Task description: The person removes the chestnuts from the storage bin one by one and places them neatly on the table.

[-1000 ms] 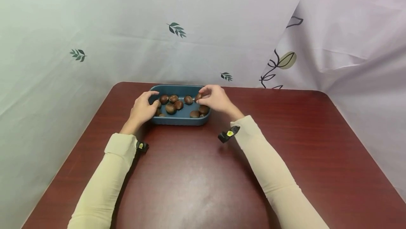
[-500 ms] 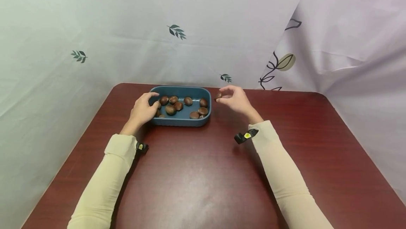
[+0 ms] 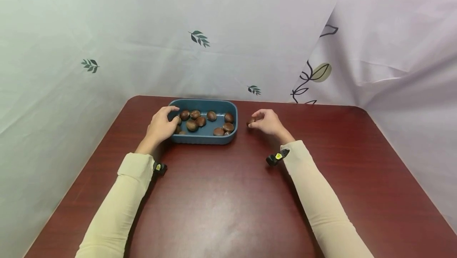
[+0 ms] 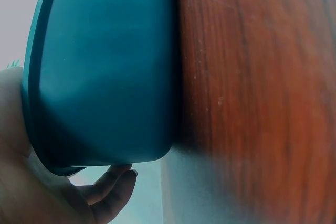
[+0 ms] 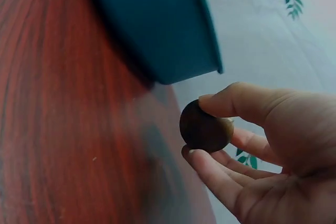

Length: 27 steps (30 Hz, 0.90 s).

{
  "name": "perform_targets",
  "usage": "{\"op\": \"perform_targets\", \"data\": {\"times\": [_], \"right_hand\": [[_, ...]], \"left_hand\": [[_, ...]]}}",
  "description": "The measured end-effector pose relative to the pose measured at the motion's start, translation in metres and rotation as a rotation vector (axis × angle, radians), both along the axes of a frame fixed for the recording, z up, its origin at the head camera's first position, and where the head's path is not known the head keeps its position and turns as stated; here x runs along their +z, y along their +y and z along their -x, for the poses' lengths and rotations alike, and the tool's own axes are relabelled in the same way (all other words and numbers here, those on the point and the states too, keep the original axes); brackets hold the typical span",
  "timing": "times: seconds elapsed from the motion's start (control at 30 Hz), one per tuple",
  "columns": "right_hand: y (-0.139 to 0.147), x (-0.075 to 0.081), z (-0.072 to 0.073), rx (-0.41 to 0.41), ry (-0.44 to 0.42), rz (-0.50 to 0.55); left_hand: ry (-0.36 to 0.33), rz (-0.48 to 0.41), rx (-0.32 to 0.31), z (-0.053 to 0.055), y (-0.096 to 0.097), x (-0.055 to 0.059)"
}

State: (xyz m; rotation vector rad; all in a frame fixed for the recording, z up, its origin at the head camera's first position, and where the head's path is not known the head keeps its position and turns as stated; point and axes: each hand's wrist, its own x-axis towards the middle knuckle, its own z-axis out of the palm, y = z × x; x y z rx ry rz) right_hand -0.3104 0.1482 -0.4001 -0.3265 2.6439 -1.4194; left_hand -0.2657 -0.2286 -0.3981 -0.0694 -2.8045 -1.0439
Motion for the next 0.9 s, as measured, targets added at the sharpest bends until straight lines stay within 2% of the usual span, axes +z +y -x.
{"op": "perform_targets", "data": {"times": [0.17,0.37,0.7,0.9], "right_hand": [[0.001,-0.005,0.000,0.021,-0.065,-0.017],[0.001,-0.006,-0.002,0.001,-0.030,-0.127],[0.007,-0.008,-0.002,-0.023,-0.009,-0.130],[0.011,-0.009,0.000,-0.019,0.017,-0.205]], "left_hand": [[0.002,-0.002,-0.004,-0.002,0.000,-0.001],[0.006,0.001,-0.006,-0.002,0.000,-0.003],[-0.001,-0.001,-0.009,0.000,0.000,-0.002],[-0.004,0.001,-0.012,0.000,0.000,0.000]]}}
